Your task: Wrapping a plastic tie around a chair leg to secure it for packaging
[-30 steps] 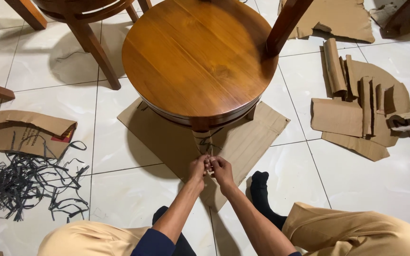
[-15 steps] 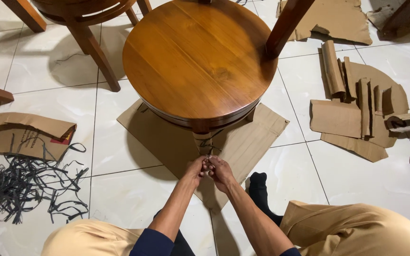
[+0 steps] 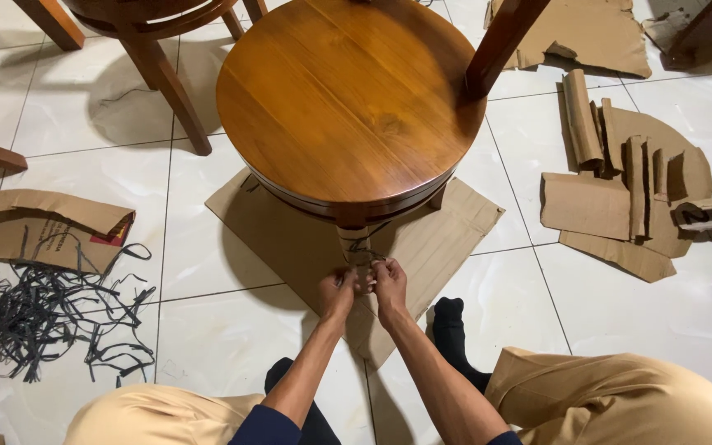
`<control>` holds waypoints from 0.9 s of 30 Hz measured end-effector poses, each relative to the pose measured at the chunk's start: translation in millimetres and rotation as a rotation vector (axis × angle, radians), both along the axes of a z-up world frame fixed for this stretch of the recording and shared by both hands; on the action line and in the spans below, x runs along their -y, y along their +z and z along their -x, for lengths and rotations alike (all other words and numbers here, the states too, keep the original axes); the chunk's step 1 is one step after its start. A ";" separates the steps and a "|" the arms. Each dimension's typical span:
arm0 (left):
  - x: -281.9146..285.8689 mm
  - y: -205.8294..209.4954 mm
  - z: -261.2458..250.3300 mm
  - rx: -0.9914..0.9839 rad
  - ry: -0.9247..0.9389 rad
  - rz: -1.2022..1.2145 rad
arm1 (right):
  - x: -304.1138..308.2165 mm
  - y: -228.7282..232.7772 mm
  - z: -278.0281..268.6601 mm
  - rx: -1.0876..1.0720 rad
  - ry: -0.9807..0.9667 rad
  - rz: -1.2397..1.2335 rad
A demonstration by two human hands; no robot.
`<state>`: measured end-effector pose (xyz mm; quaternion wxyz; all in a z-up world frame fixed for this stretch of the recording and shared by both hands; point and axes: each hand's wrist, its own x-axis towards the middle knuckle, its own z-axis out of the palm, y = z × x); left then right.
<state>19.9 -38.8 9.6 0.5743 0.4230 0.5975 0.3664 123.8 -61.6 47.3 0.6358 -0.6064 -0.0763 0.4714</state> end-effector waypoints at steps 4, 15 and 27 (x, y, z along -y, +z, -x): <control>3.6 29.1 -1.9 0.089 0.010 -0.027 | 0.8 9.6 4.2 -0.004 -0.020 -0.011; 3.4 -17.6 -8.8 0.001 0.017 -0.057 | 3.8 -7.8 5.9 0.043 -0.066 -0.012; 5.5 -6.5 -4.2 -0.101 0.016 -0.017 | -0.5 5.5 -7.5 -0.143 -0.052 0.031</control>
